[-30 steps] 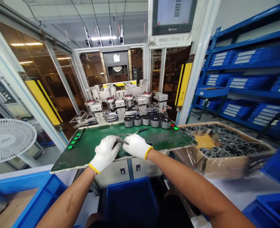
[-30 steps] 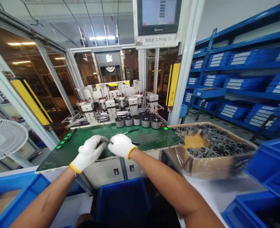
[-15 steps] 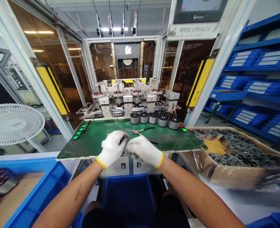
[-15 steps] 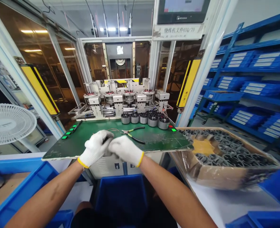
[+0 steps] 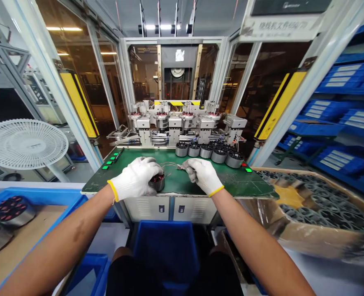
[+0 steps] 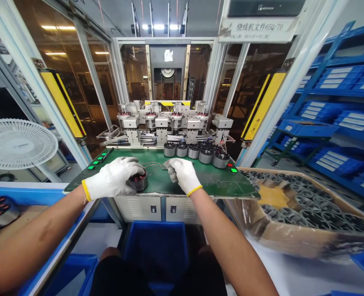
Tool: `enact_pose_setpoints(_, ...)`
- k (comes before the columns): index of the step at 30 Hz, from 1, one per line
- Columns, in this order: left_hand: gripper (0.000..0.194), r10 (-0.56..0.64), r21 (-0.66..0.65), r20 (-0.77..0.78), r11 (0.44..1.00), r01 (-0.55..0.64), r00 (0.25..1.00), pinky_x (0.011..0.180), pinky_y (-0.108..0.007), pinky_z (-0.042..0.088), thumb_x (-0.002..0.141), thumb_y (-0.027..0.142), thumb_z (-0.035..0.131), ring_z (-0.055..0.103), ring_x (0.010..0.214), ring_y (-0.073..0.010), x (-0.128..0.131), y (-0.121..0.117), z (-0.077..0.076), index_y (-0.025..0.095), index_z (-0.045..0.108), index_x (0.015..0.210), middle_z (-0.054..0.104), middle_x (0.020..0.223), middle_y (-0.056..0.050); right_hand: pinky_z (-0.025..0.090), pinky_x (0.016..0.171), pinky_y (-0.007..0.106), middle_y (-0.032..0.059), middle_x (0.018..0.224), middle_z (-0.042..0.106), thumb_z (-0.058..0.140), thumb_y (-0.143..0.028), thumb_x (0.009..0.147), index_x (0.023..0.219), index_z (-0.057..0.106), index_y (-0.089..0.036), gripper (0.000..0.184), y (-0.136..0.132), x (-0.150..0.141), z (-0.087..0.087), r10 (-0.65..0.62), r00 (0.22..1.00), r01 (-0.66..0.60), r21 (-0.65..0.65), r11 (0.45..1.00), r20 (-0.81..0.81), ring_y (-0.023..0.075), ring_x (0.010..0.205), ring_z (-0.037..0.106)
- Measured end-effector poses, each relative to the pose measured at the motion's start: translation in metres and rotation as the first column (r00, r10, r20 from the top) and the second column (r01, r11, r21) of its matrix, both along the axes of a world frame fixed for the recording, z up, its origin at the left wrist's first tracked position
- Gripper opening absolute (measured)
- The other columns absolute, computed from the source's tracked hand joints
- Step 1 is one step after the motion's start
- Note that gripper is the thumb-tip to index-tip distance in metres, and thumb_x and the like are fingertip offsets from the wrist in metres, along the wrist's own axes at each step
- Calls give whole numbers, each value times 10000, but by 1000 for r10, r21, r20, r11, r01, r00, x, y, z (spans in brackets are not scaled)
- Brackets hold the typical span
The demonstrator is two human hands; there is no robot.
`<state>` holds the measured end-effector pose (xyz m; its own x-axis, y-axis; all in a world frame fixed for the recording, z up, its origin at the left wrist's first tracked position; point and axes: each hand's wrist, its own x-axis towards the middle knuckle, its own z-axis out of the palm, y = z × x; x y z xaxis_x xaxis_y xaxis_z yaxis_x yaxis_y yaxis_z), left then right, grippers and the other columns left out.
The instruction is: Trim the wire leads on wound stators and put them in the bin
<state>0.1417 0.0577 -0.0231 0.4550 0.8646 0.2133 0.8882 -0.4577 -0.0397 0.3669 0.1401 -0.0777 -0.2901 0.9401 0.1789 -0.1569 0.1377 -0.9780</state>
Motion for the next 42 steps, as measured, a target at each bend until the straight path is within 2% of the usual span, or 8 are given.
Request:
enact_pose_setpoints(5, 321, 28, 99, -95, 995, -19, 995, 919, -402, 358, 763, 415, 608, 528, 1051, -269, 8, 3, -9, 263, 637, 1044, 645, 995, -66, 345, 340, 166, -34, 587, 540, 579, -364, 763, 990, 621, -130, 328, 17, -8, 3, -142, 988, 138, 61, 989, 66, 60, 390, 445)
enact_pose_setpoints(8, 375, 273, 182, -79, 950, -255, 959, 813, -397, 401, 786, 505, 563, 564, 921, -274, 28, 2, -18, 207, 637, 1002, 613, 928, -102, 431, 369, 191, 2, 762, 635, 590, -346, 777, 1271, 474, -178, 535, 17, -10, 4, -298, 942, 279, 129, 952, 157, 75, 423, 510)
enact_pose_setpoints(11, 510, 426, 188, -41, 892, -412, 904, 731, -384, 424, 748, 591, 565, 579, 866, -291, 38, 3, -10, 174, 622, 1036, 592, 948, -130, 450, 372, 193, 13, 801, 657, 570, -335, 801, 1295, 446, -186, 531, 9, -8, 5, -294, 922, 267, 135, 954, 251, 74, 418, 512)
enact_pose_setpoints(15, 417, 238, 187, -52, 956, -224, 970, 794, -364, 431, 823, 516, 480, 573, 960, -274, 19, 20, 16, 268, 610, 1131, 620, 1029, -87, 450, 381, 185, 7, 790, 665, 594, -335, 794, 1195, 528, -192, 431, -1, -12, 10, -133, 939, 100, 118, 988, 317, 71, 427, 514)
enact_pose_setpoints(19, 355, 91, -115, -146, 987, -108, 985, 752, -265, 448, 731, 320, 563, 614, 908, -204, -2, 54, 25, 332, 659, 1073, 681, 1036, -5, 416, 377, 178, -27, 600, 604, 671, -292, 744, 1185, 537, -162, 478, 2, -39, 15, -16, 960, 15, 5, 1000, 278, 87, 421, 506)
enact_pose_setpoints(26, 388, 111, -218, -90, 967, -128, 990, 651, -191, 445, 674, 241, 551, 647, 830, -147, -11, 69, 10, 330, 685, 1027, 723, 962, 37, 254, 329, 158, -72, 467, 478, 670, -123, 682, 1115, 523, -87, 458, 19, -65, -1, 109, 987, -77, -243, 967, 120, 68, 371, 403)
enact_pose_setpoints(33, 326, 290, -189, 67, 943, -273, 955, 558, -208, 416, 634, 297, 602, 640, 762, -161, -16, 57, 5, 310, 708, 942, 724, 881, 29, 258, 339, 162, 20, 640, 603, 701, -240, 690, 1032, 516, -133, 404, 27, -60, -5, 164, 986, -151, -294, 944, 21, 66, 407, 425)
enact_pose_setpoints(42, 307, 319, -185, 123, 938, -294, 940, 575, -218, 419, 627, 302, 613, 631, 768, -158, -14, 53, 2, 316, 703, 920, 716, 908, 43, 248, 353, 156, -72, 498, 463, 619, -149, 603, 1036, 547, -131, 439, 34, -59, -11, 109, 994, -113, -237, 965, -31, 58, 395, 376)
